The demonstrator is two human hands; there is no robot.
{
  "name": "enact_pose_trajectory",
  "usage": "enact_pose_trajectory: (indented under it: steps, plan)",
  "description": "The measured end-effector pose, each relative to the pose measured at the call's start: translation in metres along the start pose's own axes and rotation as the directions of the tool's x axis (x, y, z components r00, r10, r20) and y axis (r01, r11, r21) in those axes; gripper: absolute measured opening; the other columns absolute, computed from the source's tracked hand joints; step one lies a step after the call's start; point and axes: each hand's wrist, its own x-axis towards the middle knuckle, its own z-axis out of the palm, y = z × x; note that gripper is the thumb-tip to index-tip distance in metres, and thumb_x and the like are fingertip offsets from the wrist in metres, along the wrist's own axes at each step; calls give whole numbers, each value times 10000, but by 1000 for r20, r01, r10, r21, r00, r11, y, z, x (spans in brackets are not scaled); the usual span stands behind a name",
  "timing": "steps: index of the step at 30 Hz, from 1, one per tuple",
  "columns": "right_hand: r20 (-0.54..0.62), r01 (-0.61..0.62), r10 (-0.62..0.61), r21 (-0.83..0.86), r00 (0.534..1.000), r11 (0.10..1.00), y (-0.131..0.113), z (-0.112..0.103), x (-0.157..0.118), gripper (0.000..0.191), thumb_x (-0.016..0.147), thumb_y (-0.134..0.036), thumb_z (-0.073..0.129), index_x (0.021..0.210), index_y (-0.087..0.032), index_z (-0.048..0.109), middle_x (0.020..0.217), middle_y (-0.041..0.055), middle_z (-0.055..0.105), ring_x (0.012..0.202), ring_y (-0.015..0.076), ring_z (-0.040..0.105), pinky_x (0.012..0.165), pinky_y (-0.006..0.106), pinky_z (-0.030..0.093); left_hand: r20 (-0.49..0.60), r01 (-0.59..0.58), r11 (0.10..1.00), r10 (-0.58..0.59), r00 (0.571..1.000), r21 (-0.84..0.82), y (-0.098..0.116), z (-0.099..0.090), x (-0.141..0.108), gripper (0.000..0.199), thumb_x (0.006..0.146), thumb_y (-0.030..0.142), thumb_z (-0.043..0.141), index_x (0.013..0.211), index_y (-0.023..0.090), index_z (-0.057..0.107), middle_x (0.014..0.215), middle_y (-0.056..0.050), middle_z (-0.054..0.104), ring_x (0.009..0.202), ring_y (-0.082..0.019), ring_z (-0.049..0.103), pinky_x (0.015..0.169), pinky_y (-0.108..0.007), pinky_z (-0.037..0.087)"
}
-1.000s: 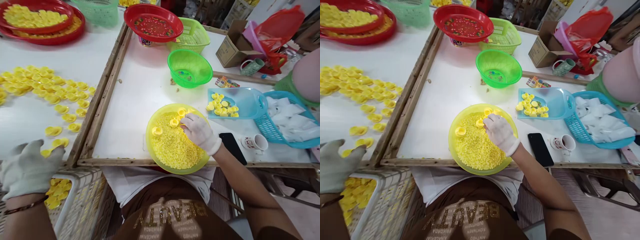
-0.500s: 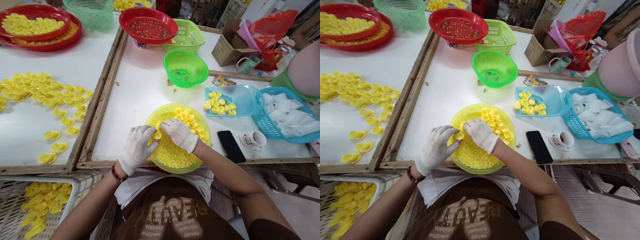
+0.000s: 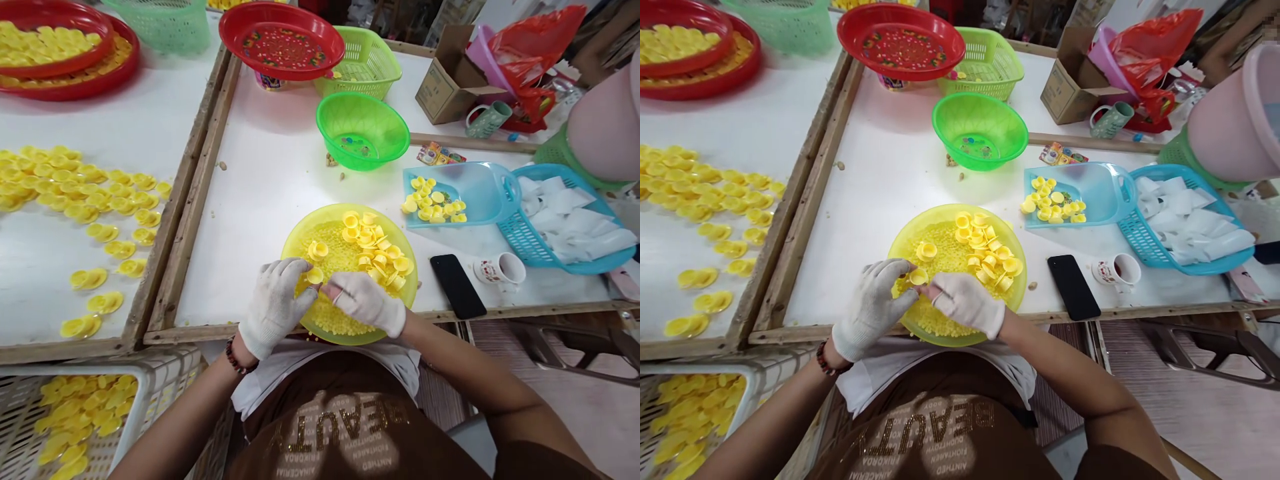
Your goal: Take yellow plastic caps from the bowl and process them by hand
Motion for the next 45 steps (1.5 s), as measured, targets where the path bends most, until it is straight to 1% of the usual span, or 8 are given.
enact_pose_trajectory:
  steps: [5,8,14,19,25,32,36,45]
  plan:
    - [-199,-2,283,815,938,579,-20,-14,20,465,958,-608,532,713,-220,456,565,-76,361,449,71,296,444,235,234,77,-2,999,5,997,-47,14,11,11,176,860,266,672,1001,192,596,1038,-87,727,974,-285,681,869,-422,485]
    - [-258,117,322,910,911,397,-32,-14,32,489,904,-651,596,719,-217,465,573,-78,379,439,62,351,436,218,256,125,8,994,6,992,-109,22,18,16,157,841,227,663,981,184,607,1014,-81,724,955,-278,676,859,-415,492]
    - [-322,189,366,916,873,354,-37,-14,43,538,857,-707,615,700,-222,445,550,-77,389,446,78,431,446,227,338,135,13,984,11,991,-178,24,21,16,209,832,202,649,1037,183,616,1030,-69,713,969,-267,662,889,-412,490]
    - [-307,125,345,878,887,462,-30,-23,34,472,921,-633,571,732,-232,409,574,-88,326,431,62,274,430,225,214,38,-60,988,66,997,-141,19,16,12,206,856,222,669,1044,182,592,1042,-68,709,973,-247,671,887,-385,499]
    - [-298,-26,72,154,952,988,-14,-20,10,226,925,-392,623,813,-210,550,742,-16,535,692,129,488,661,293,397,-199,-161,976,188,962,144,15,11,12,189,863,219,654,1027,188,564,1062,-98,704,928,-284,657,810,-429,496]
    - [-79,-74,93,214,992,974,-6,-26,6,79,943,-299,554,940,-220,546,760,-32,553,678,124,527,664,281,448,-189,-173,981,154,970,-86,9,15,6,212,885,198,653,1078,176,568,1089,-97,704,1035,-247,678,929,-386,546]
    - [-163,-46,73,162,984,986,-6,-29,5,113,938,-259,548,1037,-214,575,866,2,611,761,137,576,710,292,474,-139,-72,985,50,989,-155,5,12,4,242,860,216,698,1072,179,586,1086,-74,712,1013,-233,693,913,-356,563]
    - [-80,-33,36,29,996,999,-13,-31,8,152,930,-172,502,1029,-204,614,938,22,683,845,154,625,795,312,484,-155,-205,979,205,966,14,7,17,2,213,882,184,655,1075,164,567,1076,-125,704,999,-286,681,894,-441,564]
